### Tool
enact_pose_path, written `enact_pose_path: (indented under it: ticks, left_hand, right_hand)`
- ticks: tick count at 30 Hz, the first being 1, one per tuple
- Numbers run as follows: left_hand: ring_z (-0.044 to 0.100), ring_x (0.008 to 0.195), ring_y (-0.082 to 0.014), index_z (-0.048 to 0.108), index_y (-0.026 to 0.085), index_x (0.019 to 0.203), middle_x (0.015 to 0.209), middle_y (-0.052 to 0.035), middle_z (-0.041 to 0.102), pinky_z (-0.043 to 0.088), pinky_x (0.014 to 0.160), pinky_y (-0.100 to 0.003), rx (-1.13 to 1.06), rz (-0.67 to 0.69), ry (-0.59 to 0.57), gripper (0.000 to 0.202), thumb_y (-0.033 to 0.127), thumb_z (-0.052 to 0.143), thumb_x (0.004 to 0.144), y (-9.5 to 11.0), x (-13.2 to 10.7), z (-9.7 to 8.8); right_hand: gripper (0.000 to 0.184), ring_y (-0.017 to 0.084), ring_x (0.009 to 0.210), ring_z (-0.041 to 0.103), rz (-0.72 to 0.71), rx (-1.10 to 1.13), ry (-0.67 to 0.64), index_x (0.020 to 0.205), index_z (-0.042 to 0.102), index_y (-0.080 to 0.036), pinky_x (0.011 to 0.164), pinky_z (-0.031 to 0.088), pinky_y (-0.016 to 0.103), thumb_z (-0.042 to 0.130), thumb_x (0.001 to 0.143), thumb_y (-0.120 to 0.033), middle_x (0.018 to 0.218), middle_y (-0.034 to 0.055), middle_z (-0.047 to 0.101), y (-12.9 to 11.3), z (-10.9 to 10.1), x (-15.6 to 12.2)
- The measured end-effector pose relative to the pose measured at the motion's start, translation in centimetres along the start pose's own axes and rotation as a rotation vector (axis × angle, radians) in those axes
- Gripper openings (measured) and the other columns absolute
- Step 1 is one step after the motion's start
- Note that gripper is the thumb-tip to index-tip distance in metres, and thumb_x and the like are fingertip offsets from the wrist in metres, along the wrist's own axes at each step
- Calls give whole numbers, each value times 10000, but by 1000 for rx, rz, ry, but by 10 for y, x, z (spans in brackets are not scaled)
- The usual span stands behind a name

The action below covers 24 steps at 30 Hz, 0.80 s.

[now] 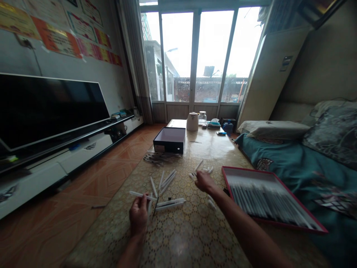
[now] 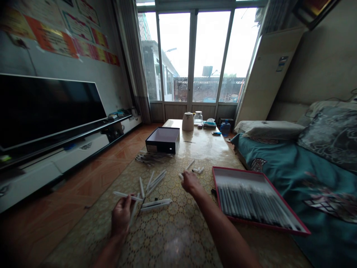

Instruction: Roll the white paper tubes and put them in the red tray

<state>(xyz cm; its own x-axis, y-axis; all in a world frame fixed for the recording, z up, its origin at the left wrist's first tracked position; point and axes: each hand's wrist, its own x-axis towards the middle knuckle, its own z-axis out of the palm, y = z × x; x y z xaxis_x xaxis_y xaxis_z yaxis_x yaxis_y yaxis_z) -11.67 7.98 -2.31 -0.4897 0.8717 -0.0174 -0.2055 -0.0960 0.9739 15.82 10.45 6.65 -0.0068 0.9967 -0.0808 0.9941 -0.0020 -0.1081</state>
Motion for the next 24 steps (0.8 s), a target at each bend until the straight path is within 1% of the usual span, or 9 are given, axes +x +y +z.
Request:
enact_pose_path:
  ticks: [3, 5, 8, 10, 12, 14, 18, 20, 24]
  left_hand:
    - [636, 638, -166, 655, 137, 761, 677, -20, 665, 502, 620, -276, -55, -10, 40, 312, 416, 679, 624, -1, 0, 0]
    - [633, 626, -150, 651, 133, 753, 682, -17, 663, 506, 621, -265, -134, -45, 59, 278, 379, 690, 631, -1, -2, 4]
    - [627, 632, -126, 643, 132, 743, 692, -10, 659, 508, 633, -242, -235, -94, 55, 226, 319, 706, 632, 0, -4, 10]
    - [627, 644, -120, 638, 134, 742, 706, -7, 659, 508, 640, -234, -257, -103, 54, 210, 304, 705, 638, 0, -5, 11]
    - [627, 653, -119, 635, 139, 749, 722, -8, 659, 506, 639, -232, -254, -96, 68, 204, 311, 691, 654, -2, -6, 11]
    - [626, 651, -119, 635, 145, 758, 720, -8, 656, 501, 633, -231, -241, -69, 93, 206, 329, 673, 673, -4, -6, 9]
    - [618, 632, -116, 621, 156, 758, 682, 10, 634, 494, 635, -236, -261, 13, 174, 232, 376, 647, 688, -4, -8, 5]
    - [619, 632, -119, 613, 160, 756, 679, 14, 628, 494, 635, -240, -282, 27, 190, 246, 393, 645, 684, -2, -9, 3]
    - [634, 656, -147, 599, 161, 746, 685, 1, 633, 503, 643, -267, -266, 5, 139, 268, 412, 652, 666, 1, -11, 3]
  right_hand:
    - [237, 231, 960, 611, 145, 15, 20, 1003, 628, -106, 739, 445, 280, 544, 781, -111, 1021, 172, 640, 37, -12, -5]
    - [206, 222, 939, 617, 231, 16, 23, 971, 635, -112, 743, 452, 296, 580, 773, -131, 992, 144, 652, 56, -17, -10]
    - [190, 184, 891, 611, 300, 22, 56, 973, 607, -120, 759, 470, 339, 572, 833, -245, 976, 80, 638, 59, -20, -18]
    - [204, 177, 874, 602, 244, 47, 99, 992, 592, -111, 753, 464, 336, 515, 873, -258, 975, 89, 623, 41, -18, -23]
    - [197, 178, 880, 594, 82, 97, 134, 990, 604, -115, 740, 437, 294, 454, 888, -193, 978, 124, 619, 7, -11, -27]
    - [199, 141, 871, 582, -127, 160, 132, 914, 638, -190, 734, 412, 238, 441, 883, -178, 968, 62, 624, -35, 0, -30]
    - [166, 119, 971, 514, -462, 260, 120, 915, 642, -304, 794, 374, 201, 595, 781, -218, 976, -41, 618, -112, 33, -34]
    - [174, 156, 958, 497, -648, 278, 167, 927, 637, -267, 808, 376, 255, 598, 769, -203, 952, -12, 622, -133, 50, -35]
    - [103, 199, 899, 490, -741, 109, 284, 866, 611, -196, 784, 388, 329, 518, 847, -238, 899, 38, 609, -139, 71, -35]
